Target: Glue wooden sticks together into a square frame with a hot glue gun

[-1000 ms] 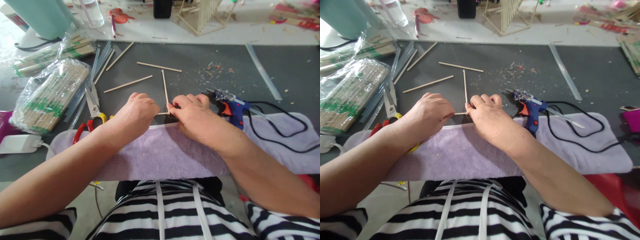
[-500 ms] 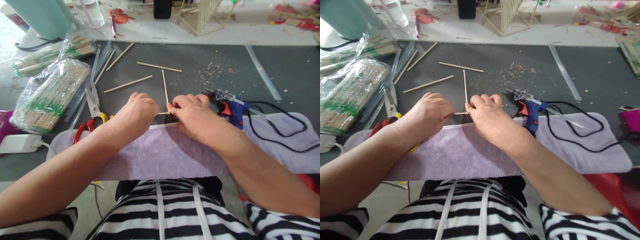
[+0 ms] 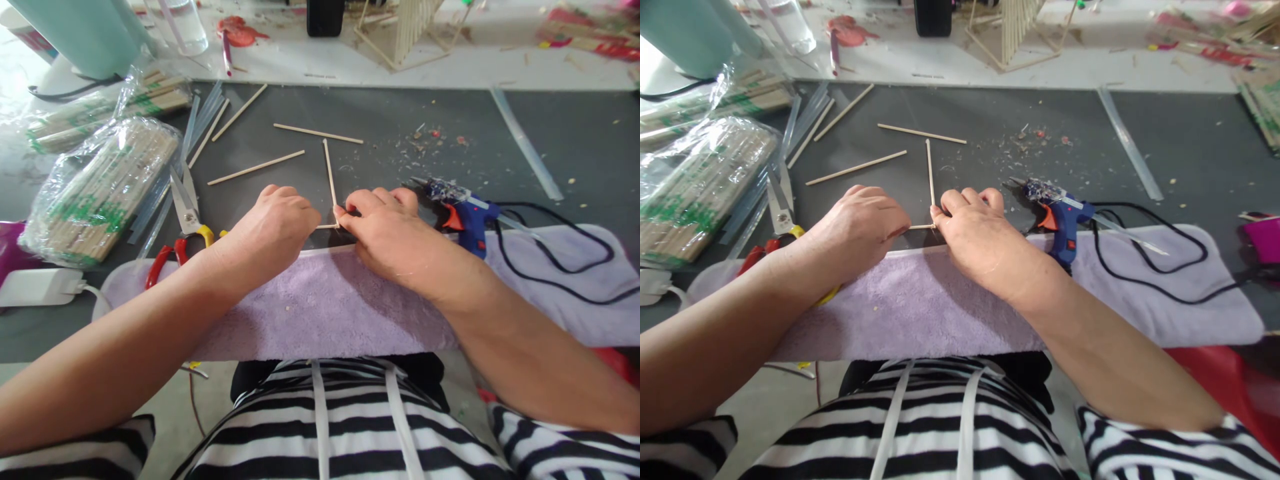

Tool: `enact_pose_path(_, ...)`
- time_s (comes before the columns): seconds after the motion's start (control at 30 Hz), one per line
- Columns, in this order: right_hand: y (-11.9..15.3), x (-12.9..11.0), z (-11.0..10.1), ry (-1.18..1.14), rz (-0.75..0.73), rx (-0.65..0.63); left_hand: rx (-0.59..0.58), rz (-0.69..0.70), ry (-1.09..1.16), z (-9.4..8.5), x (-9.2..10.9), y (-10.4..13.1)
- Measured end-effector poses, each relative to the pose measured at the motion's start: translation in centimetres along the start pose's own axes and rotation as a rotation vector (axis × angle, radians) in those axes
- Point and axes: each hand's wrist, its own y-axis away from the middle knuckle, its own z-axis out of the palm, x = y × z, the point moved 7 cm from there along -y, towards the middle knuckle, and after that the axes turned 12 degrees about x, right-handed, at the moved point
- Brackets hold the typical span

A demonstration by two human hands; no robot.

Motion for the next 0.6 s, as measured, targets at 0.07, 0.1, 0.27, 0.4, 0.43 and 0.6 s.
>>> enact_pose_path(0.07,0.01,0.01,0.04,-0.001,0.000,0.012,-0.003,-0.006,0.006,0.06,-0.04,0.03)
enact_pose_path(0.1,0.02,0.01,0.07,-0.003,-0.002,0.016,-0.007,-0.009,0.008,0.10,-0.06,0.05)
enact_pose_path(0.27,0.05,0.05,0.07,-0.009,0.000,0.025,-0.013,-0.009,0.006,0.16,-0.05,0.11)
enact_pose_path(0.4,0.08,0.02,0.04,-0.010,-0.001,0.016,-0.014,-0.012,-0.001,0.07,-0.03,0.08)
enact_pose_path(0.43,0.08,0.02,0.02,-0.009,0.001,0.017,-0.015,-0.012,-0.002,0.04,-0.01,0.06)
enact_pose_path(0.6,0.06,-0.04,-0.07,-0.008,0.001,0.022,0.005,-0.009,0.013,-0.18,0.05,0.00)
